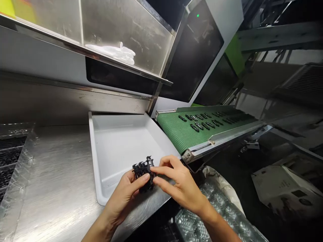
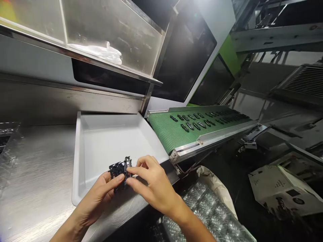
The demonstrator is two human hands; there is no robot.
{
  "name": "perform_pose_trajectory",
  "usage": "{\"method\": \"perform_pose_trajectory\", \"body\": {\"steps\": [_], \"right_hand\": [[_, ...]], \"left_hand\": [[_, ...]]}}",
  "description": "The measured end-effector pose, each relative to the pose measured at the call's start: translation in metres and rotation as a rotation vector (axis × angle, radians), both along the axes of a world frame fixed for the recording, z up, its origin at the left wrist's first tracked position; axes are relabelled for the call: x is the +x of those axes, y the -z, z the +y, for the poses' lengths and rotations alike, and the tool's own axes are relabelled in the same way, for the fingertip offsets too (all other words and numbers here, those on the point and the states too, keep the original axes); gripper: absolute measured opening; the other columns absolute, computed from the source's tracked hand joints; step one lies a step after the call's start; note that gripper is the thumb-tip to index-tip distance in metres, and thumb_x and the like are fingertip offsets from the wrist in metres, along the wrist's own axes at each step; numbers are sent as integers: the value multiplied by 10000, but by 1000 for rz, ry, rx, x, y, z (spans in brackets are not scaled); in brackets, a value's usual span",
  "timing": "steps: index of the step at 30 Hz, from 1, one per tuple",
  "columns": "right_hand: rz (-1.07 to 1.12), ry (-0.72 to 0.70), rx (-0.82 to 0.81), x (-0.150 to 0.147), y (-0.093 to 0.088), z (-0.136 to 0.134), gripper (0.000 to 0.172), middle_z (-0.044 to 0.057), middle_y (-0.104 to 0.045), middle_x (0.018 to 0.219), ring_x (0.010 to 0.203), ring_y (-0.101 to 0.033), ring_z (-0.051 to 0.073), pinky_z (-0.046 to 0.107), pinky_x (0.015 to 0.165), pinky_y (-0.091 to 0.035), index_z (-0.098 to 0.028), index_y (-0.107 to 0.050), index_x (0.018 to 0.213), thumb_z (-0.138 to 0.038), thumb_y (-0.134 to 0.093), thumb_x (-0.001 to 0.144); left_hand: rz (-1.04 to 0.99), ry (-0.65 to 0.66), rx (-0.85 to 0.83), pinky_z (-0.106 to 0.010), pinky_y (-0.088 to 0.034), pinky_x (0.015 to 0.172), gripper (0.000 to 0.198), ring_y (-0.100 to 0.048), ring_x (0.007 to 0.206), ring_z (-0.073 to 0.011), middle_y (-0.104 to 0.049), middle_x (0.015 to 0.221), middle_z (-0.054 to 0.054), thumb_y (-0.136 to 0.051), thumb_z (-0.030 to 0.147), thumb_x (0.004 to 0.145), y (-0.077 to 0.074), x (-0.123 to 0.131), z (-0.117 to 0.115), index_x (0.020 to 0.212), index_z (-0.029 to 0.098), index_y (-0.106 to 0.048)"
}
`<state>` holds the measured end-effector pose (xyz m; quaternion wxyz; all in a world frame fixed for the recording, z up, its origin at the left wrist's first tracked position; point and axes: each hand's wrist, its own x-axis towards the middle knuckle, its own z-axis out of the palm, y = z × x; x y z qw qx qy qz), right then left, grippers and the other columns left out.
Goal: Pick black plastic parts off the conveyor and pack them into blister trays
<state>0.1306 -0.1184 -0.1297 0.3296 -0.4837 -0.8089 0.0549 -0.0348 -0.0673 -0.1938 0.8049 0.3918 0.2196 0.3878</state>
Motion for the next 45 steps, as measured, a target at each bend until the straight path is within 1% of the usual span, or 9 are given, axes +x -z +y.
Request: {"method": "perform_pose_trajectory", "body": {"steps": [4,7,13,18,23,29,39,43,45], "right_hand": [[-80,-130,-81,10,-12,-2,452,134,-520,1391,1316,-468,256,378,1094,-403,-189,-640,1089,-375,-823,719],[112,-181,-150,9,-9,-7,468,101,-584,1330,1248,-545,216,327,1069,-422,-213,-602,1093,-276,-848,700],[373,-209,-198,2,9,-9,675,71,-544,1338,1281,-500,207,331,1089,-394,-267,-503,1224,-203,-868,661],[286,-153,-210,-2,6,-10,656,86,-547,1341,1280,-510,215,342,1091,-406,-248,-493,1220,-182,-853,675],[289,-178,-272,1,3,-12,714,115,-543,1375,1298,-505,242,364,1100,-411,-239,-481,1230,-309,-882,644],[407,-172,-201,1,17,-10,668,79,-588,1326,1258,-545,213,332,1071,-440,-263,-485,1210,-282,-873,667],[501,-206,-214,0,31,-7,661,73,-591,1306,1239,-556,191,295,1032,-462,-269,-477,1175,-308,-880,652],[366,-207,-269,9,20,-1,682,81,-582,1332,1200,-585,204,304,1008,-472,-261,-515,1179,-373,-888,618],[140,-50,-312,26,3,18,607,38,-622,1291,1166,-607,199,291,1015,-463,-273,-586,1132,-415,-878,620]], "left_hand": [[23,92,66,-257,-454,759,310,-628,863,-207,-743,911,-57,-800,385,724,-3,-4,0,942,170,-750],[-45,158,18,-240,-457,720,309,-621,776,-177,-734,850,-51,-823,389,693,-4,-6,-2,893,163,-758],[-115,243,-75,-234,-467,727,276,-623,734,-151,-725,799,-48,-825,377,696,-7,-11,-4,856,161,-765],[-95,225,-98,-260,-476,748,296,-654,775,-186,-732,786,-51,-854,358,655,-9,-10,-5,868,175,-759],[-79,166,-56,-253,-471,759,291,-654,804,-191,-733,791,-38,-855,351,653,-7,-8,-5,872,187,-754],[-68,232,-65,-230,-463,746,319,-630,773,-154,-736,838,-42,-852,372,658,-5,-9,-1,896,176,-771],[-92,260,-103,-266,-496,816,369,-671,899,-203,-751,931,-74,-858,341,658,-2,-6,-1,975,178,-759],[-98,217,-117,-241,-515,708,328,-684,757,-166,-750,848,-48,-878,316,634,0,-1,-2,911,180,-765],[-90,202,-138,-225,-512,665,317,-681,712,-152,-754,829,-53,-882,314,631,0,1,-4,888,168,-766]]}}
